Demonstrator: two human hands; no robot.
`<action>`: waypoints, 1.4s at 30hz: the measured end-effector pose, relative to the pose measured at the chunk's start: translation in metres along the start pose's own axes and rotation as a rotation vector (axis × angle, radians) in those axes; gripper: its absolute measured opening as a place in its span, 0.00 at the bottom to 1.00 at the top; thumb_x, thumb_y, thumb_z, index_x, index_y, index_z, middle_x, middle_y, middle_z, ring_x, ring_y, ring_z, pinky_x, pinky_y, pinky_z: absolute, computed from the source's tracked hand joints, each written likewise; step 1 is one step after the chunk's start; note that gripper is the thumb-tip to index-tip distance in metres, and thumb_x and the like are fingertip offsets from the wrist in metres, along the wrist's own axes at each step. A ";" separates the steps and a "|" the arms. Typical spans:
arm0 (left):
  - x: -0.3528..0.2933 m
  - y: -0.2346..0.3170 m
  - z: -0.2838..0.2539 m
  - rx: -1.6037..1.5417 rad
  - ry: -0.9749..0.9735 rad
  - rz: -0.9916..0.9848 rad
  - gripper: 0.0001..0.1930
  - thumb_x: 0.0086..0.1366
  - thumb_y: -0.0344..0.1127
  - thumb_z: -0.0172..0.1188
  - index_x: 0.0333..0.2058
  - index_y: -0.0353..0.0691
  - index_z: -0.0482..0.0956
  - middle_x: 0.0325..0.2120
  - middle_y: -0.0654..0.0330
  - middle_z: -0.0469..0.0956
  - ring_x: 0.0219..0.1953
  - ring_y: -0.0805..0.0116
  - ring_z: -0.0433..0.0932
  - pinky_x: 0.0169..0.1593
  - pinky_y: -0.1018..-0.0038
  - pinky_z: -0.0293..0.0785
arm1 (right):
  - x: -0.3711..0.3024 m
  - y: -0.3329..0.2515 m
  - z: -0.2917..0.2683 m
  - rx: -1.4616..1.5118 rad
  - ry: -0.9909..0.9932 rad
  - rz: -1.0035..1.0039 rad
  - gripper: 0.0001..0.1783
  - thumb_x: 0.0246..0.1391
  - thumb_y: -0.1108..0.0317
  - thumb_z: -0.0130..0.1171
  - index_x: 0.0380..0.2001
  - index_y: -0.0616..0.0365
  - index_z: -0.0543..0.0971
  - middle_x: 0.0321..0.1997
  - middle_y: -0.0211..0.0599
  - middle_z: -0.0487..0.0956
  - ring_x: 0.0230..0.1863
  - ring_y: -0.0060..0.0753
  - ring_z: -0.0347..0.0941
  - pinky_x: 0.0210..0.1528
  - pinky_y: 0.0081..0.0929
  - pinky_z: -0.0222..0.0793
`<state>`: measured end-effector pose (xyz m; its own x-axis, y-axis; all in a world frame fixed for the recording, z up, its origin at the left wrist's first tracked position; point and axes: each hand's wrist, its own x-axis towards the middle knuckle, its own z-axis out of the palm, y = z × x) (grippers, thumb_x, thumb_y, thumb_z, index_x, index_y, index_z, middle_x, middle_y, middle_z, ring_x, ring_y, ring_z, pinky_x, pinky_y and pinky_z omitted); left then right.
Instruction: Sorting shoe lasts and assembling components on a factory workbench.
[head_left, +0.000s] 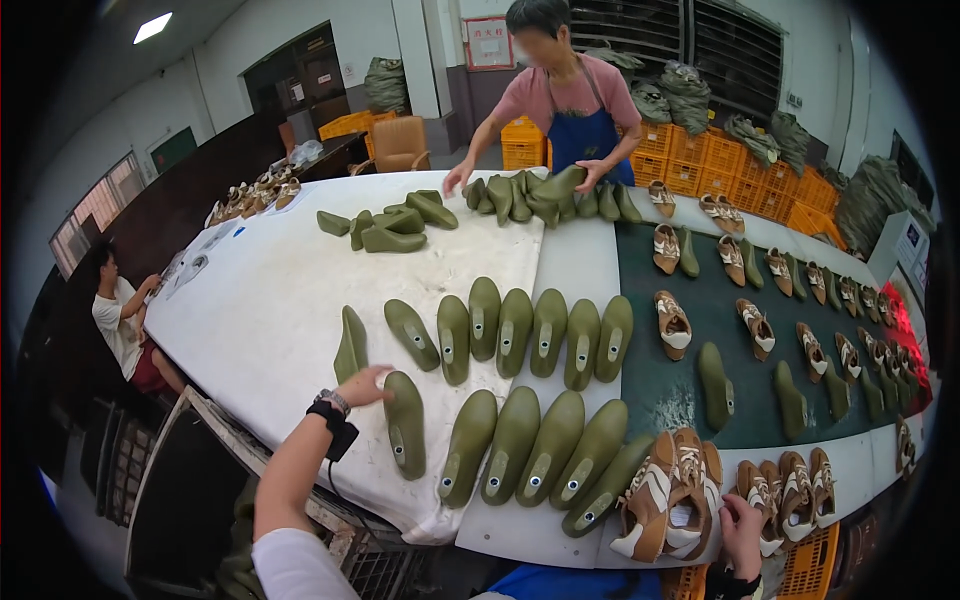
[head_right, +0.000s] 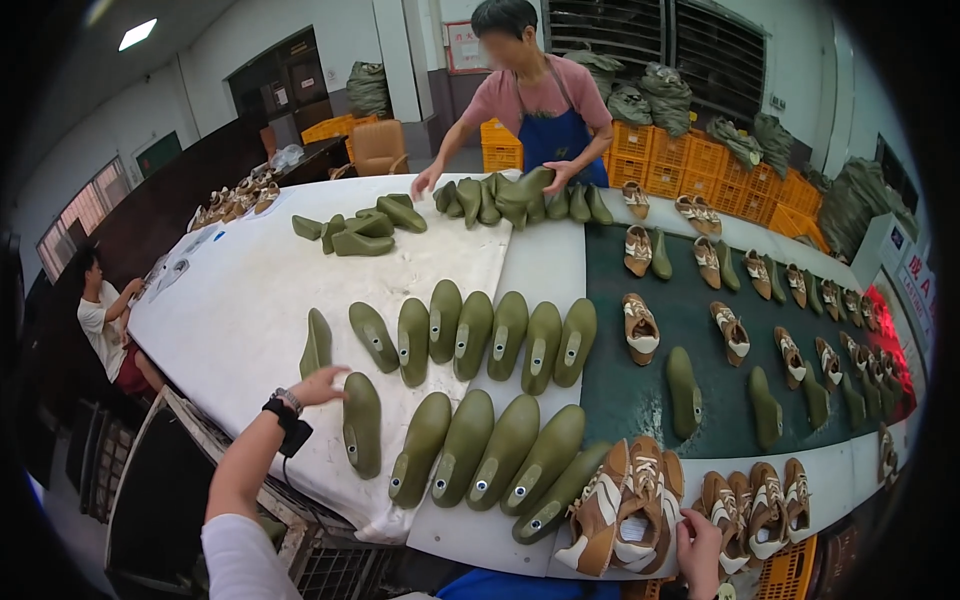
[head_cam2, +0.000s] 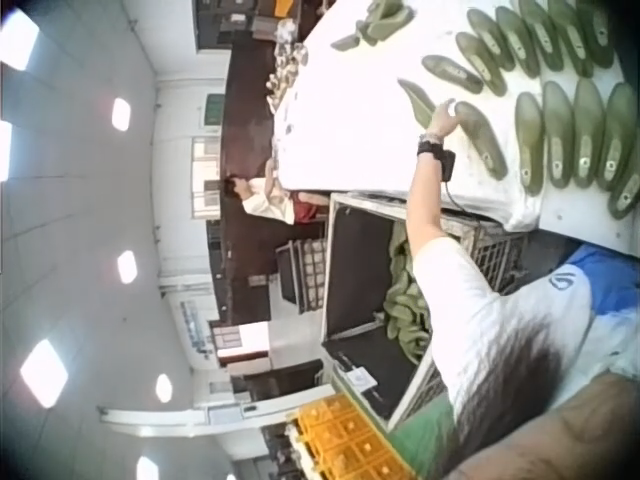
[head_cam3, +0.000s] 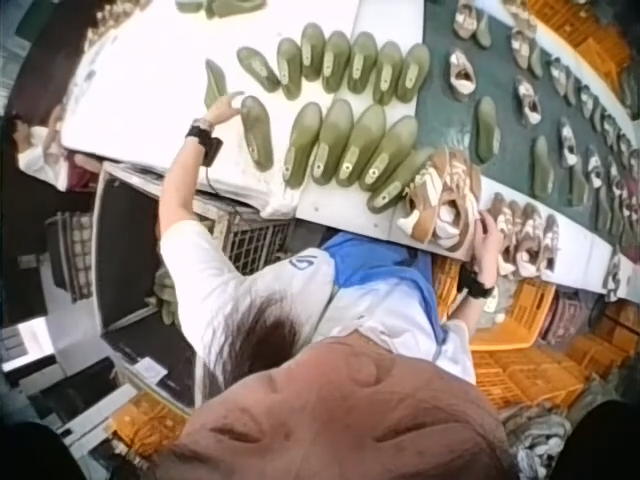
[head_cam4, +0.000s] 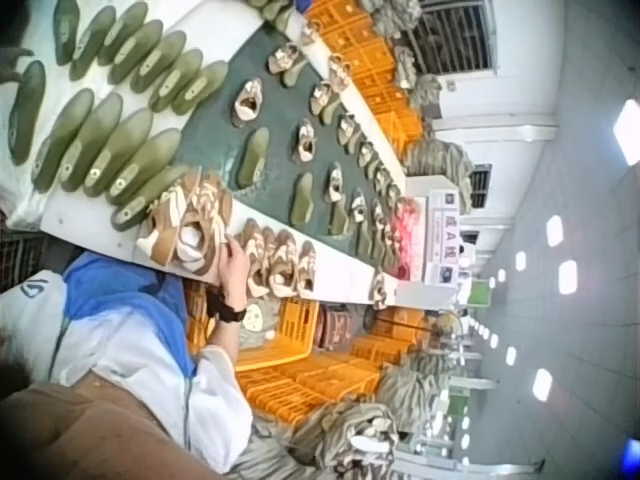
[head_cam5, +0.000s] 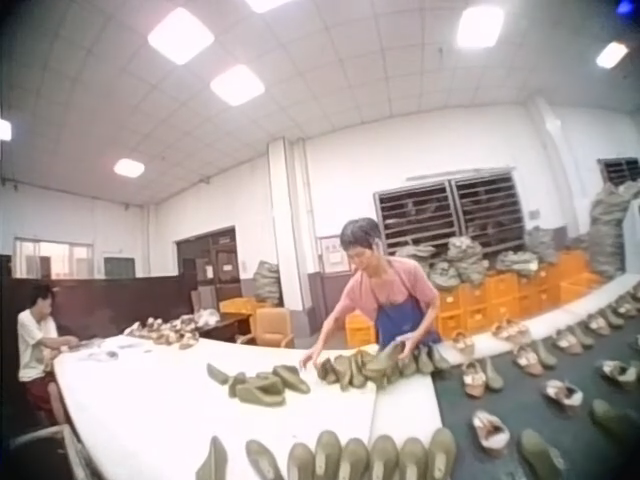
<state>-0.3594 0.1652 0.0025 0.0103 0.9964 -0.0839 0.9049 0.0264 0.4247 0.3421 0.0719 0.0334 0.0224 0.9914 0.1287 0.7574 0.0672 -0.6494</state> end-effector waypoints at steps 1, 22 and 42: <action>0.014 -0.015 -0.004 0.015 0.260 -0.164 0.26 0.54 0.41 0.59 0.52 0.42 0.68 0.49 0.47 0.69 0.52 0.44 0.67 0.56 0.63 0.66 | -0.002 0.003 0.001 -0.021 0.022 0.012 0.11 0.47 0.77 0.56 0.37 0.68 0.76 0.27 0.46 0.78 0.26 0.36 0.75 0.32 0.26 0.70; -0.038 0.016 0.038 0.876 0.109 -0.777 0.32 0.62 0.36 0.49 0.63 0.66 0.51 0.57 0.34 0.54 0.55 0.39 0.59 0.54 0.51 0.59 | -0.015 0.009 0.001 0.013 0.025 -0.012 0.11 0.45 0.77 0.56 0.35 0.68 0.76 0.23 0.47 0.77 0.24 0.41 0.75 0.29 0.29 0.69; -0.030 0.120 0.039 0.271 -0.015 -0.491 0.24 0.52 0.37 0.56 0.49 0.36 0.71 0.45 0.43 0.73 0.49 0.50 0.73 0.52 0.63 0.70 | -0.045 0.038 -0.033 0.137 0.119 -0.057 0.12 0.47 0.79 0.54 0.37 0.68 0.75 0.27 0.47 0.77 0.27 0.40 0.74 0.33 0.27 0.69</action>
<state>-0.2346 0.1352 0.0214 -0.4355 0.8710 -0.2273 0.8821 0.4633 0.0855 0.3912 0.0262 0.0276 0.0650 0.9660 0.2502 0.6639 0.1453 -0.7335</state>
